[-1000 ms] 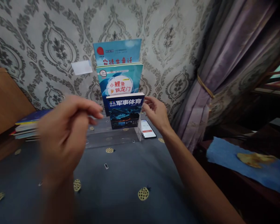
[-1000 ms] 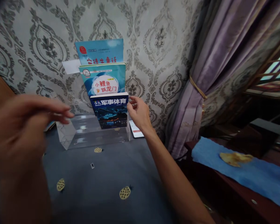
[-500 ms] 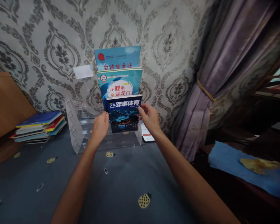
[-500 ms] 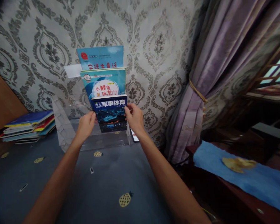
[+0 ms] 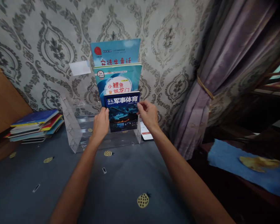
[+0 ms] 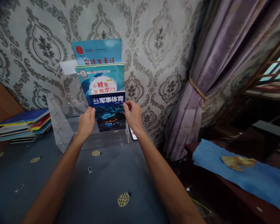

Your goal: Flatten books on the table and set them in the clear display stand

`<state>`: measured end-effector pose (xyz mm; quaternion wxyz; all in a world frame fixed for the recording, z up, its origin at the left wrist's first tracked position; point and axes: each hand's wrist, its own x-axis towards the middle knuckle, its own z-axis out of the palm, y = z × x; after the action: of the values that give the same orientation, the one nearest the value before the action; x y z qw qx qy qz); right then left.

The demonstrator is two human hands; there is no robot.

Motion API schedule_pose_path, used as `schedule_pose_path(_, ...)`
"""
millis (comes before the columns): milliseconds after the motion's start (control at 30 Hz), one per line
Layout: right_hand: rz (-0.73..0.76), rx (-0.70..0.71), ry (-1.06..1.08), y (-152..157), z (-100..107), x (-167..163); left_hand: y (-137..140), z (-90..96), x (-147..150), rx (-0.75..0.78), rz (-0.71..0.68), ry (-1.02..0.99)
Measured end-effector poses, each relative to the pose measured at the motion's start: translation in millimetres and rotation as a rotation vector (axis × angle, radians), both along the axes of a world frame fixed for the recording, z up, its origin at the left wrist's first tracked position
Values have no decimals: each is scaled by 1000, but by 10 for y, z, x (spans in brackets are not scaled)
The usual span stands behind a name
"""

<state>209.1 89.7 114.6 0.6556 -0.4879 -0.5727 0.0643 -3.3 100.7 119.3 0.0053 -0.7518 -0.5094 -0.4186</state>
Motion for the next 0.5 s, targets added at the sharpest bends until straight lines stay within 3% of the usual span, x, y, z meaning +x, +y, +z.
schedule_pose_path(500,-7,-33,14,1,9,-3,12,-12,-57,-28,23,51)
